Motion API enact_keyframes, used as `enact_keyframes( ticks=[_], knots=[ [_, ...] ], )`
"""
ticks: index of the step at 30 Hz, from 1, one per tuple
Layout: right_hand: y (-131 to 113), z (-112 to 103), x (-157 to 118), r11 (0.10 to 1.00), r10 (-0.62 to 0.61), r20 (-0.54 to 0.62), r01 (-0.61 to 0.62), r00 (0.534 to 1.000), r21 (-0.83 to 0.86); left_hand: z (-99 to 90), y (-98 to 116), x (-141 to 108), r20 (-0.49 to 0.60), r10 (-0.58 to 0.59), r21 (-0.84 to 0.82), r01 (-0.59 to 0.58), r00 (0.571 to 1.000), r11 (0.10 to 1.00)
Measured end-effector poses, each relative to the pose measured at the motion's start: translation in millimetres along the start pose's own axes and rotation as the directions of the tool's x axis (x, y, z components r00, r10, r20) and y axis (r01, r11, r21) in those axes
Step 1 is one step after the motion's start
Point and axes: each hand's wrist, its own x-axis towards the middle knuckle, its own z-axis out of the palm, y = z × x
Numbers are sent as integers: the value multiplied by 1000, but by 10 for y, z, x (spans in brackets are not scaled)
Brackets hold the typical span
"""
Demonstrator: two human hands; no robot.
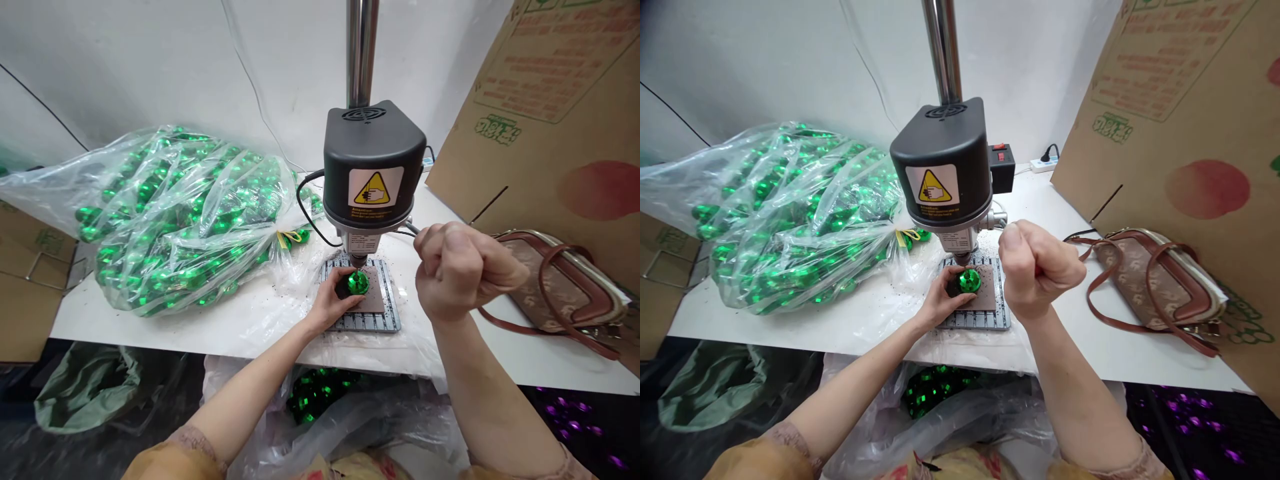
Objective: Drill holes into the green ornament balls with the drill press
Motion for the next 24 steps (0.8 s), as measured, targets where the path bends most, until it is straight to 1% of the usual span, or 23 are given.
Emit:
enact_keyframes(
  ticks=[4, 7, 11, 14, 16, 17, 19, 20, 22, 24],
  knots=[
    [81, -55, -57, 992, -111, 42, 109, 993, 61, 4, 20, -8, -3, 1, -2, -1, 1000, 1000],
    [146, -93, -103, 986, -145, 64, 139, 987, 92, 2, 15, -8, 0, -2, 5, 2, 1000, 1000],
    [219, -143, -188, 971, -234, 59, 230, 971, 62, -2, -13, -13, -4, 6, -4, -6, 1000, 1000],
    [201, -132, -204, 969, -245, 41, 243, 969, 45, -1, -16, -21, -4, 13, -11, -13, 1000, 1000],
    [131, -71, -137, 982, -187, 4, 187, 982, 30, 6, -4, -19, -4, 12, -15, -12, 1000, 1000],
    [83, -25, -77, 991, -130, -7, 130, 992, 15, 14, 6, -14, -11, 9, -12, -9, 1000, 1000],
    [-19, 81, 82, 998, 37, -76, -41, 996, -52, 31, 39, -4, -43, -3, 14, 4, 999, 1000],
    [-64, 132, 168, 993, 93, -87, -98, 992, -59, 36, 64, -5, -73, -10, 32, 13, 997, 999],
    [-128, 208, 320, 979, 193, -54, -196, 980, -59, 25, 147, -46, -171, -28, 83, 43, 985, 996],
    [-155, 241, 415, 966, 252, -19, -253, 967, -56, -35, 283, -172, -259, -47, 162, 91, 965, 983]
  ],
)
